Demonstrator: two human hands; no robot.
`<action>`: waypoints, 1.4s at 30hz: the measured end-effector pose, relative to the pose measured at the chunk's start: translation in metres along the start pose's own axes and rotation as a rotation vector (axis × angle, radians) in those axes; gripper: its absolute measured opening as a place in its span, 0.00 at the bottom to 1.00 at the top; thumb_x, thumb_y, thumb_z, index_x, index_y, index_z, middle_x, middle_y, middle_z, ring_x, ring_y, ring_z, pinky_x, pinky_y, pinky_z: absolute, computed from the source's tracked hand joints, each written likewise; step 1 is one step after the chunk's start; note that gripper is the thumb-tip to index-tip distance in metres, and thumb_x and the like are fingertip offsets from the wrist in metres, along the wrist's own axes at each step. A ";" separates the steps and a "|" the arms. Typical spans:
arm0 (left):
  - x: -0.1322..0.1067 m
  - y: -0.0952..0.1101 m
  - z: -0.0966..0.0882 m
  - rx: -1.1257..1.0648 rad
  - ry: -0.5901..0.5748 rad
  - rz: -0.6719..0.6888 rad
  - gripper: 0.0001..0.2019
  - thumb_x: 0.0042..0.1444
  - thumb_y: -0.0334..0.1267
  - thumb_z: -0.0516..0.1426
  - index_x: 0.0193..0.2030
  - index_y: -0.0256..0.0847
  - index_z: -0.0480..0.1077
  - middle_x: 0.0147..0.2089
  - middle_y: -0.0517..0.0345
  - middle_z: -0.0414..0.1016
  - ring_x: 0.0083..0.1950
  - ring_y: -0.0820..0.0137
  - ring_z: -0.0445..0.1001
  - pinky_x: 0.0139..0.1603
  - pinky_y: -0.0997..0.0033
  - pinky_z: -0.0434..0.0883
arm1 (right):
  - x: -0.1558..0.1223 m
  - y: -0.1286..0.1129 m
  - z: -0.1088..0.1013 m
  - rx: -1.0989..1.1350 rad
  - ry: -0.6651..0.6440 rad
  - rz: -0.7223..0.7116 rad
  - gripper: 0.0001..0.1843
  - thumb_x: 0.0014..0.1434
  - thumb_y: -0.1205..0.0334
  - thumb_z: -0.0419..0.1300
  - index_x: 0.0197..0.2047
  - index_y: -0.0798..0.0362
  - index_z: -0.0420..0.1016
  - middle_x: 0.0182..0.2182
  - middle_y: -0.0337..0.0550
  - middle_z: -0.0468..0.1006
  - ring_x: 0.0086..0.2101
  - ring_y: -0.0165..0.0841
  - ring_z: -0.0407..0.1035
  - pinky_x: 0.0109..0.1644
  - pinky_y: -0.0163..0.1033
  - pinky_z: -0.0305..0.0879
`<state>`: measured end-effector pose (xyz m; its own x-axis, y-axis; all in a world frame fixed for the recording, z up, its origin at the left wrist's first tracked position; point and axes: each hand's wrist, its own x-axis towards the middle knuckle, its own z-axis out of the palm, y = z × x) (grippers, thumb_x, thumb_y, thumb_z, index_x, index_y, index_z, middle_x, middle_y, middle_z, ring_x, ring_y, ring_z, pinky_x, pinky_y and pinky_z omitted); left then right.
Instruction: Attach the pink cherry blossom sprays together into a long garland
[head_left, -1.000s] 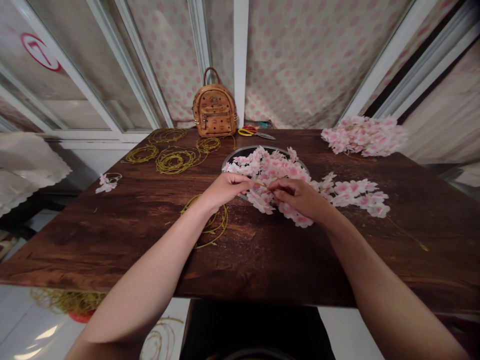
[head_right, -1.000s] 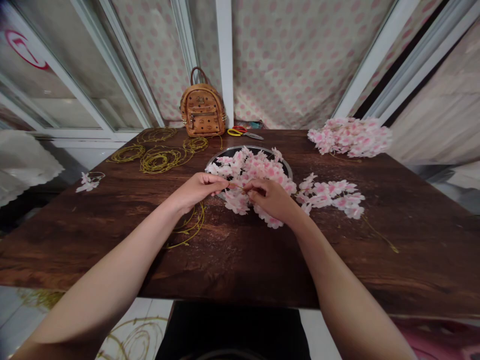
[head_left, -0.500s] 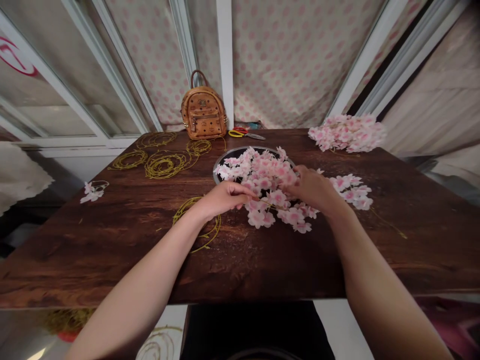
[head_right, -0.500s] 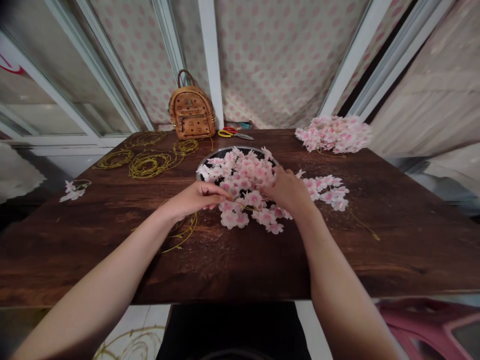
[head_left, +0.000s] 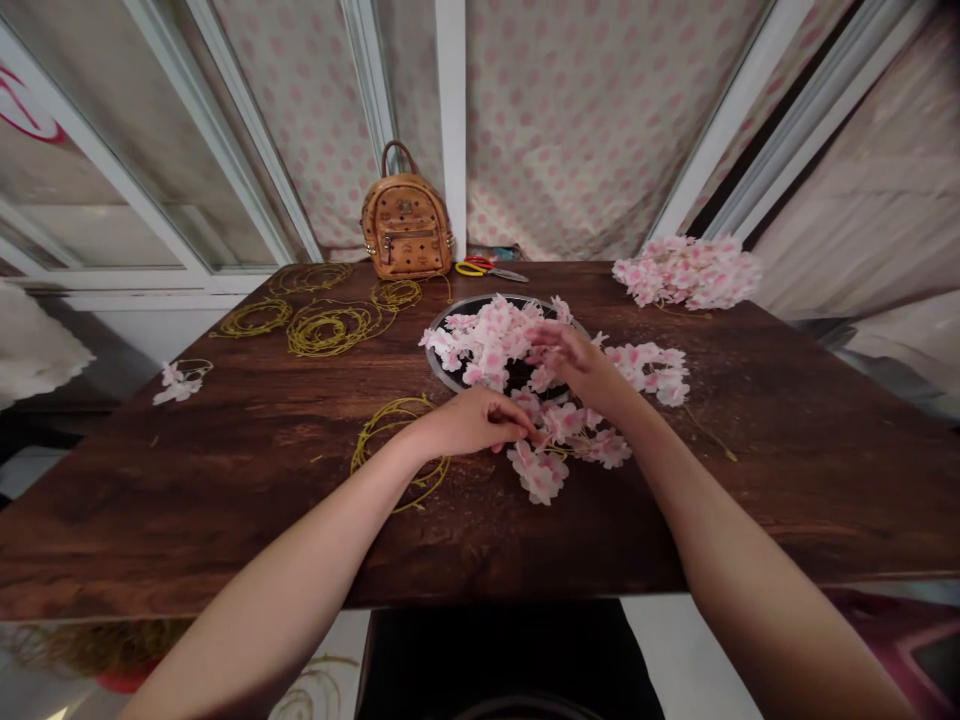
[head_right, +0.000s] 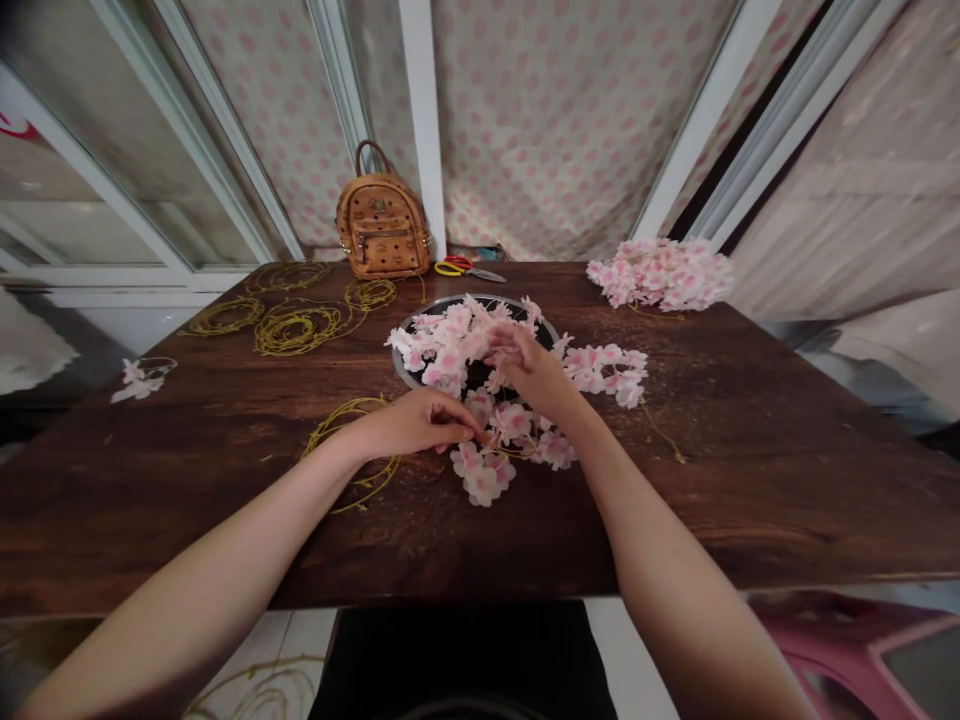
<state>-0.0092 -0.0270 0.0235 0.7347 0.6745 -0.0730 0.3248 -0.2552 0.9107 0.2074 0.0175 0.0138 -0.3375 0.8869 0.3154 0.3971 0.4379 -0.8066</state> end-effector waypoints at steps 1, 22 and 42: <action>0.001 0.000 0.001 0.002 0.006 0.011 0.12 0.58 0.35 0.56 0.43 0.38 0.79 0.36 0.55 0.80 0.26 0.77 0.67 0.29 0.77 0.64 | 0.000 0.002 -0.003 -0.056 0.084 -0.009 0.19 0.62 0.57 0.52 0.56 0.46 0.63 0.54 0.49 0.72 0.49 0.39 0.72 0.54 0.49 0.67; 0.007 -0.007 0.006 0.316 0.395 0.108 0.10 0.57 0.31 0.56 0.38 0.41 0.80 0.45 0.52 0.79 0.46 0.65 0.75 0.46 0.67 0.70 | -0.012 -0.020 -0.029 -0.724 0.368 0.196 0.11 0.59 0.61 0.50 0.35 0.52 0.74 0.35 0.50 0.78 0.36 0.40 0.70 0.42 0.43 0.63; 0.013 -0.013 0.007 -0.028 0.633 0.042 0.08 0.57 0.36 0.58 0.40 0.38 0.78 0.35 0.55 0.81 0.34 0.70 0.75 0.38 0.68 0.72 | -0.016 -0.037 0.005 -0.084 -0.302 0.227 0.08 0.57 0.57 0.56 0.34 0.52 0.71 0.27 0.40 0.77 0.27 0.32 0.71 0.32 0.37 0.65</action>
<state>0.0007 -0.0197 0.0083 0.2493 0.9455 0.2097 0.2817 -0.2779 0.9184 0.1943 -0.0138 0.0356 -0.4643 0.8849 -0.0379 0.5548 0.2573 -0.7912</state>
